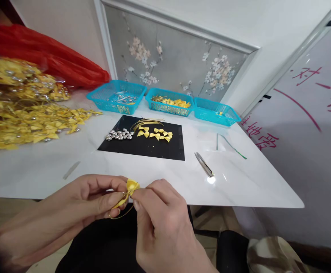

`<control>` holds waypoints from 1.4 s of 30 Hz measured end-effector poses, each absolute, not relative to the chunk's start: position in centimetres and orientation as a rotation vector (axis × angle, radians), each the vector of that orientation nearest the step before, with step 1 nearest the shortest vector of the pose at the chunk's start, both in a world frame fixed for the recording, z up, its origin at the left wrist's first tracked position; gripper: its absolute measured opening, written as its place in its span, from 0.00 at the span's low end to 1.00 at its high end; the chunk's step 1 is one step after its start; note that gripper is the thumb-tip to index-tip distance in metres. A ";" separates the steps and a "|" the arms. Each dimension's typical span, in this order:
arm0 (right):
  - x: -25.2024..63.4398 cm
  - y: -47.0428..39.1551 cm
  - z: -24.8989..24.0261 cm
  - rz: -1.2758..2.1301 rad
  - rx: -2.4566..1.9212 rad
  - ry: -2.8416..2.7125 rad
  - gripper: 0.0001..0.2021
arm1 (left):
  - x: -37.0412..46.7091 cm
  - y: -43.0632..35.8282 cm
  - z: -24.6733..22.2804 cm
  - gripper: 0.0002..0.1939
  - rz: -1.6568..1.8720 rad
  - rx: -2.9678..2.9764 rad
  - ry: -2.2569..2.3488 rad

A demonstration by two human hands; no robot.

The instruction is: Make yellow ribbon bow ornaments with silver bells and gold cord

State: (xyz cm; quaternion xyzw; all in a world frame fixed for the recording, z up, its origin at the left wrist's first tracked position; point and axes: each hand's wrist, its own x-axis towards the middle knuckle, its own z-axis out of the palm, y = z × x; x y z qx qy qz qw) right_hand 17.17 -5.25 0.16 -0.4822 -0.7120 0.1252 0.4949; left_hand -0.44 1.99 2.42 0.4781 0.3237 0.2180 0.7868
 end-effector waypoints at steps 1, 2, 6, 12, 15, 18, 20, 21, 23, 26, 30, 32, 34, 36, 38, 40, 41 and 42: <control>17.2 -5.3 0.2 0.303 -1.170 -1.726 0.13 | -0.5 2.0 2.4 0.10 0.464 1.029 0.701; 17.2 -5.3 0.2 0.305 -1.173 -1.725 0.13 | -0.6 2.1 2.3 0.10 0.460 1.035 0.702; 17.3 -5.2 0.1 0.346 -1.174 -1.694 0.13 | -0.7 2.0 2.3 0.09 0.483 1.085 0.715; 17.2 -5.1 -0.5 0.387 -1.143 -1.604 0.13 | -0.6 1.5 2.4 0.07 0.629 1.164 0.765; 17.2 -5.0 -0.8 0.377 -1.132 -1.582 0.14 | -0.5 1.3 2.1 0.06 0.684 1.215 0.778; 17.2 -5.0 -0.9 0.345 -1.131 -1.592 0.15 | -0.5 1.3 1.9 0.07 0.704 1.247 0.787; 17.2 -4.9 -0.9 0.313 -1.137 -1.611 0.15 | -0.5 1.2 2.0 0.08 0.696 1.267 0.788; 17.2 -4.8 -0.8 0.288 -1.140 -1.621 0.15 | -0.5 1.3 2.0 0.09 0.695 1.283 0.788; 17.0 -4.7 -0.8 0.236 -1.154 -1.624 0.13 | -0.5 1.3 2.0 0.08 0.703 1.320 0.806; 16.8 -4.8 -1.0 0.183 -1.191 -1.568 0.10 | -0.3 1.5 1.7 0.08 0.701 1.377 0.818; 17.1 -5.2 -1.0 0.131 -1.237 -1.596 0.11 | -0.1 1.7 1.6 0.08 0.732 1.376 0.845; 17.7 -5.4 -0.6 0.038 -1.257 -1.615 0.11 | -0.2 1.6 1.8 0.09 0.759 1.373 0.893; 18.1 -5.3 0.1 -0.057 -1.248 -1.624 0.11 | -0.2 1.5 2.1 0.09 0.769 1.404 0.929; 18.3 -5.2 0.8 -0.087 -1.201 -1.671 0.10 | -0.2 1.5 2.4 0.09 0.777 1.481 0.939; 18.2 -5.0 1.3 -0.041 -1.158 -1.752 0.09 | -0.2 1.5 2.5 0.09 0.784 1.581 0.944; 17.8 -4.8 1.4 0.015 -1.136 -1.816 0.10 | -0.1 1.5 2.4 0.09 0.817 1.673 0.963; 17.6 -4.7 1.4 0.036 -1.139 -1.831 0.11 | -0.1 1.5 2.4 0.09 0.840 1.710 0.975; 17.4 -4.5 1.3 0.045 -1.149 -1.833 0.11 | -0.1 1.5 2.4 0.08 0.860 1.740 0.986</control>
